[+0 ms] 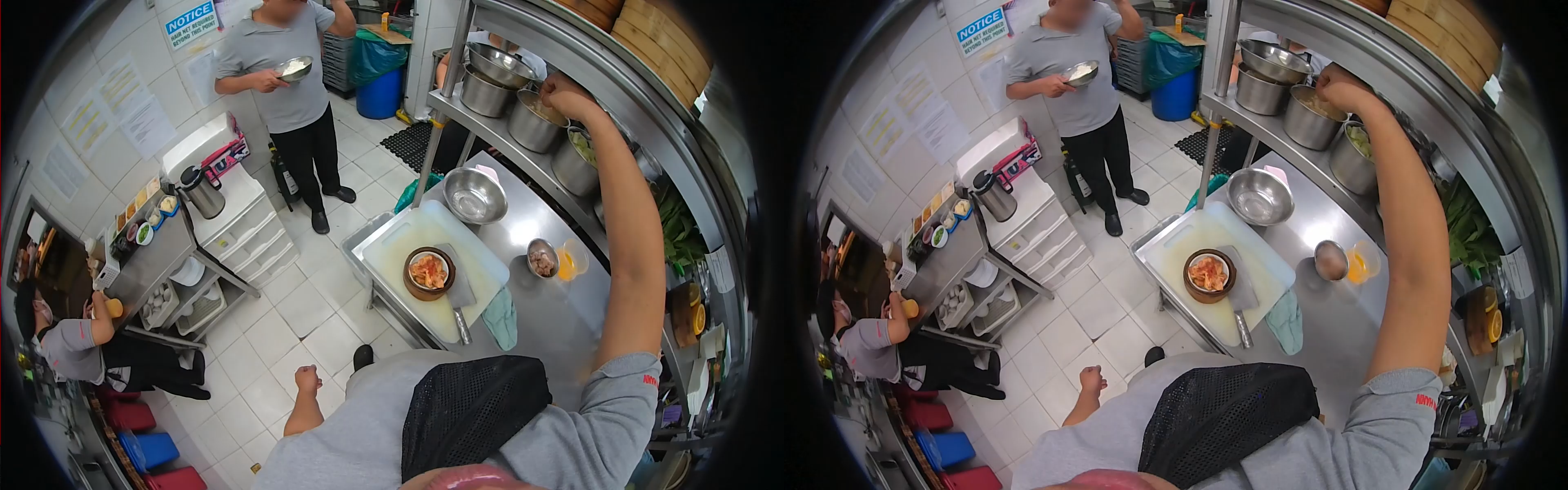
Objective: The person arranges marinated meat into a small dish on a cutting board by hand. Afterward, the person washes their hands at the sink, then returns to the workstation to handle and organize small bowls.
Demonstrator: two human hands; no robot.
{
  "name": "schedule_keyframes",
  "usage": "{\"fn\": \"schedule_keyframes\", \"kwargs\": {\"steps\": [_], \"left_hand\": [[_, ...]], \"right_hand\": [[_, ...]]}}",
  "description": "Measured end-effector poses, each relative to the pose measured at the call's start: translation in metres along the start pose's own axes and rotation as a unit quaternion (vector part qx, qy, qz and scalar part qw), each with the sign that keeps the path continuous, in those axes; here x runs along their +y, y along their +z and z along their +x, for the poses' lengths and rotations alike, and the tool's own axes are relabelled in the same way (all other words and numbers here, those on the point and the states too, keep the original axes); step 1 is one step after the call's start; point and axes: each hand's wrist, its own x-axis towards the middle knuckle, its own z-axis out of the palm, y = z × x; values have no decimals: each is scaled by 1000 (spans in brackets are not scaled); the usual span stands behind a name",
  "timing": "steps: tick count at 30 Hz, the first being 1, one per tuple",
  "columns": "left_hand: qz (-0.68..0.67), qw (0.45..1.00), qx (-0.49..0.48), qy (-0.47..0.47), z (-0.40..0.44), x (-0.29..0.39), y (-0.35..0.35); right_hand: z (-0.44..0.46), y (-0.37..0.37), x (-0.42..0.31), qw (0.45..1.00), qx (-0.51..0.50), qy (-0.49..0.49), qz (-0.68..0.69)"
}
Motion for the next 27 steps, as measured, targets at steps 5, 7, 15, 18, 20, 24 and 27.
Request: {"fn": "schedule_keyframes", "kwargs": {"steps": [5, 7, 15, 18, 20, 24, 27], "left_hand": [[4, 1000, -3, 8, 0, 3, 6], [22, 1000, -12, -3, 2, -1, 6], [31, 999, -23, 4, 3, 6, 6], [19, 999, -27, 11, 0, 8, 4], [12, 1000, -27, 11, -2, 10, 3], [19, 1000, -15, 6, -6, 4, 0], [28, 999, -11, -11, -8, -6, -5]], "right_hand": [[-11, 6, 3, 997, 47, -34, 46], [-10, 7, 7, 992, 94, -27, 76], [-20, -9, -23, 993, -107, -13, -52], [-15, -2, -28, 986, -84, 7, -141], [-5, 8, -17, 987, -60, -19, -145], [-9, -4, -21, 990, -103, 13, -96], [-9, -9, -18, 994, -14, -30, -102]]}}
